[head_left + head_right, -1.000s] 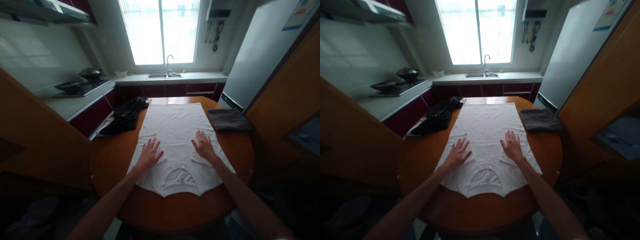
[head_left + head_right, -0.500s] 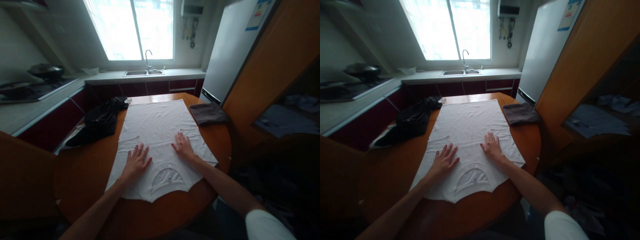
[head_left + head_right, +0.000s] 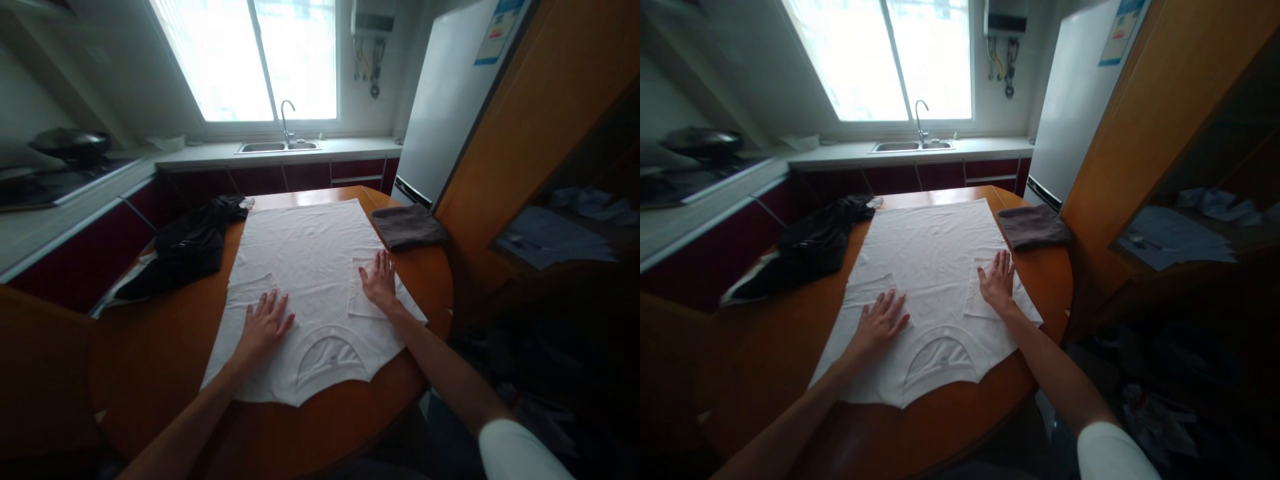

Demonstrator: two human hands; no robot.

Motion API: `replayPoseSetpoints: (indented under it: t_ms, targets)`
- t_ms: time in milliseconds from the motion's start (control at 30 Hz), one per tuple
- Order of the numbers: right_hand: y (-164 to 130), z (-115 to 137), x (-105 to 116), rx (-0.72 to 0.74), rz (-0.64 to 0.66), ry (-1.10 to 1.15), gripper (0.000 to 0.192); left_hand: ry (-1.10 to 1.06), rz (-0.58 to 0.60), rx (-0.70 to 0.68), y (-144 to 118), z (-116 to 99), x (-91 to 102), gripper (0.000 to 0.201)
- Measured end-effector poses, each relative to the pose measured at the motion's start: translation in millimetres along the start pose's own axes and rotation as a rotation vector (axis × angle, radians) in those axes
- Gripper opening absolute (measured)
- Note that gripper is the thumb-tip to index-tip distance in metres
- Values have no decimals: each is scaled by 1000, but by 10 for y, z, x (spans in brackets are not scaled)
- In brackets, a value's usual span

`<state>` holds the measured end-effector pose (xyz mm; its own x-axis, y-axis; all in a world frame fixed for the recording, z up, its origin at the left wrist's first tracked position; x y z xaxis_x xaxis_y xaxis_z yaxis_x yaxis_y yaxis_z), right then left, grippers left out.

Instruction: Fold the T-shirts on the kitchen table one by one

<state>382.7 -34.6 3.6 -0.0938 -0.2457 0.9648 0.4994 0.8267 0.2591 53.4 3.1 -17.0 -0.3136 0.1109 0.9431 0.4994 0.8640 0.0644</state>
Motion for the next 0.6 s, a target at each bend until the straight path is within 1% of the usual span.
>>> replayPoseSetpoints:
  t_ms: [100,167,233,300,367,400,467,533,600]
  targets:
    - [19,-85,-212,-38,117,-54,82,8,3,1,-5,-7,3,60]
    - [24,-80,-251,-28,123,-61,83,9,5,1,-6,-14,7,60]
    - [28,-84,-251,-40,117,-49,84,7,6,1,-6,-23,14,60]
    - [29,-104,-263,-61,148,-34,84,5,6,0,-5,-35,19,59]
    - [30,-112,-256,-46,173,-12,83,5,3,0,-4,-38,22,59]
    - [31,-111,-228,-22,161,2,82,5,0,1,-4,-36,22,59]
    - [24,-137,-136,23,95,26,82,1,-8,0,-4,-27,17,60]
    - [-6,-232,-81,14,49,24,82,-5,-13,-6,-6,-18,10,60]
    - [-54,-349,-122,-28,81,-4,82,-9,-11,-8,-11,-12,1,60]
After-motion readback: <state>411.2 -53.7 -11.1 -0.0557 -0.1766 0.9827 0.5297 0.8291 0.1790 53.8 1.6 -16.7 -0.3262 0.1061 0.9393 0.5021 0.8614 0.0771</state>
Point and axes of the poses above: each hand's wrist, its own y-axis towards the middle knuckle, its own x-axis out of the back of the hand, z = x × y, the point moved 9 cm from there along y, towards the middle knuckle, and after that the axes turned 15 degrees about -y, right-handed, at the moved point
